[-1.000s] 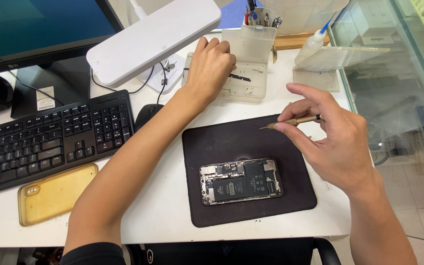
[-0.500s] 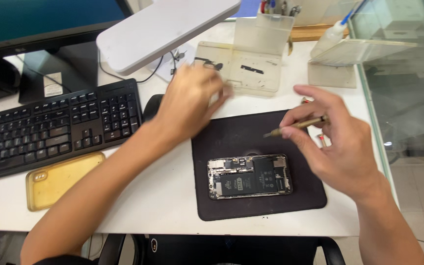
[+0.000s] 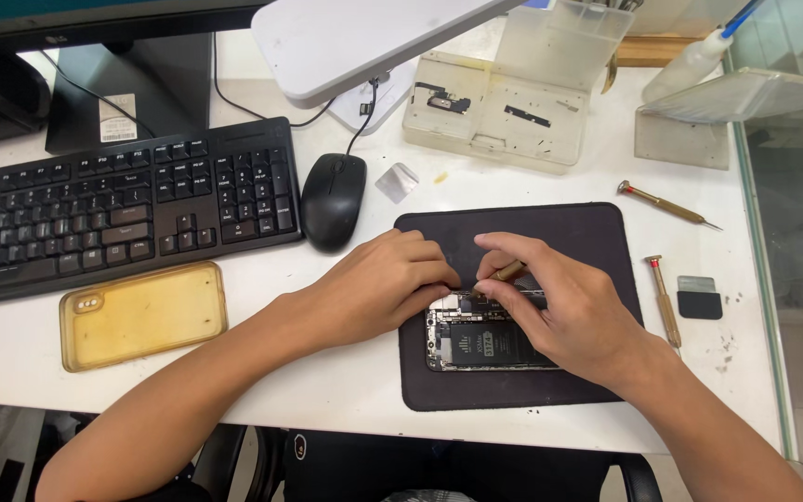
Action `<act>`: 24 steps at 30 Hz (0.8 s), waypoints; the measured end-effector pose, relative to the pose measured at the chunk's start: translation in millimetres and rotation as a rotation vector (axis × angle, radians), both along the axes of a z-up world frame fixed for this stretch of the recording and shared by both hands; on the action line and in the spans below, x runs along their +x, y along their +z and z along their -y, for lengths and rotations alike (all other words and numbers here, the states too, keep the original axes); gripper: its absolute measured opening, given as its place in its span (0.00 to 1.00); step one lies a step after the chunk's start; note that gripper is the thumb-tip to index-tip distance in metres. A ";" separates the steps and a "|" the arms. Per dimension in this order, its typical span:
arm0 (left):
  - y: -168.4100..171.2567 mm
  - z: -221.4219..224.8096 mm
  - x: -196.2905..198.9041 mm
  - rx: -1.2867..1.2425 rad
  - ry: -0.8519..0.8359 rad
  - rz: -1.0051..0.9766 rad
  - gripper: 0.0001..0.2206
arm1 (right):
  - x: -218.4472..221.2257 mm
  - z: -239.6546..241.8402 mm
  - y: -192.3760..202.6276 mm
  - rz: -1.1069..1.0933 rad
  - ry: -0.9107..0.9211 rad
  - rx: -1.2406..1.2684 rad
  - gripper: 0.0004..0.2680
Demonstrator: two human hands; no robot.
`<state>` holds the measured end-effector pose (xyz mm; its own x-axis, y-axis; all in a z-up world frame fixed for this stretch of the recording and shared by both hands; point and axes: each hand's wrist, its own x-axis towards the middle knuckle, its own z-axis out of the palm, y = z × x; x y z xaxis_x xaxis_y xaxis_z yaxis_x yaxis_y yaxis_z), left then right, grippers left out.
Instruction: The person disassembles a smartphone on a workbench, using a screwdriver to remove screws and tweezers to handle small components. They separate the screen from the chassis, remove internal parts, and place them into a compartmentalized tray.
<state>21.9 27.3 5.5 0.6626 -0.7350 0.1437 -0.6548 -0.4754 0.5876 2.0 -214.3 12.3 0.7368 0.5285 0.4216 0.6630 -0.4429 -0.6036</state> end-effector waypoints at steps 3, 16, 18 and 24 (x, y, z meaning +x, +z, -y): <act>-2.2 -0.7 -2.5 -0.006 -0.003 0.040 0.07 | 1.9 0.0 -4.2 -0.020 -0.003 -0.013 0.18; -6.0 0.9 -4.2 0.020 -0.013 0.061 0.08 | 2.4 -4.1 -1.3 0.026 0.012 -0.025 0.17; -5.9 0.7 -4.2 0.022 -0.011 0.060 0.07 | 1.3 -7.1 5.9 0.098 0.050 -0.057 0.14; -7.4 1.2 -4.0 0.012 -0.001 0.068 0.07 | 9.6 -20.9 33.5 0.104 0.145 -0.355 0.08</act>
